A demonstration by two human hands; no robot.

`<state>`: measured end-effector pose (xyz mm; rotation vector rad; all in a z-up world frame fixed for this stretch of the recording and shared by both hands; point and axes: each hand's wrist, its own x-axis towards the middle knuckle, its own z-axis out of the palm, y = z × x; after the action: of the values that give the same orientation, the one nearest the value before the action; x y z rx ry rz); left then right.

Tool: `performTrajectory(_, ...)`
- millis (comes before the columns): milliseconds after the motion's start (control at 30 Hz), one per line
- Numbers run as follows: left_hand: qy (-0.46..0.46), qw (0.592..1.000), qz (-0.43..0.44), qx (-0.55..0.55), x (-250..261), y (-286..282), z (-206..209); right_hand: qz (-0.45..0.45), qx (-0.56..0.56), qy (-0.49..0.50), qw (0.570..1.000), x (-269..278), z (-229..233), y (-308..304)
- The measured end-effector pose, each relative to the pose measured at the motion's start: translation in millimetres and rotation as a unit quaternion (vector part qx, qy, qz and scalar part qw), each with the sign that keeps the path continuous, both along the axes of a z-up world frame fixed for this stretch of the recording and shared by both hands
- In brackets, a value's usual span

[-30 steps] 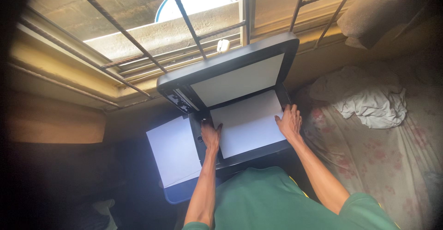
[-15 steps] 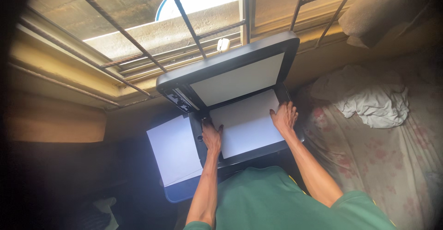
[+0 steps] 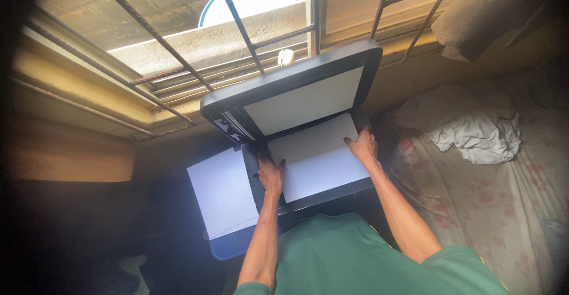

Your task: The person repeatedly places single sheets of paper into the open input tray of a printer. The person handles each sheet by hand, aligns it, and inserts it into the tray. The printer remains stationary on a blue surface near a window.

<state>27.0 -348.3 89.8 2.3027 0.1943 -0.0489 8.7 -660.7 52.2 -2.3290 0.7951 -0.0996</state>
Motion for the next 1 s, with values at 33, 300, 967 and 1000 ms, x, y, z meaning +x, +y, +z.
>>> performTrajectory(33, 0.004, 1.0, 0.001, 0.003, 0.2, -0.3, 0.3, 0.005, -0.021, 0.019, 1.0, -0.7, 1.2, 4.0)
performTrajectory(300, -0.005, 1.0, 0.001, 0.006, -0.3, -0.7, -0.7, -0.008, -0.03, 0.079, 0.996, 2.5, 13.6, 11.1)
performTrajectory(967, 0.005, 1.0, 0.008, 0.008, -0.8, 1.9, -9.6, 0.009, -0.037, 0.059, 0.998, 1.3, 23.6, 21.0)
performTrajectory(1000, 0.006, 1.0, 0.008, 0.007, -1.1, 2.4, -10.2, 0.002, -0.036, 0.059, 0.998, 2.8, 19.2, 19.1)
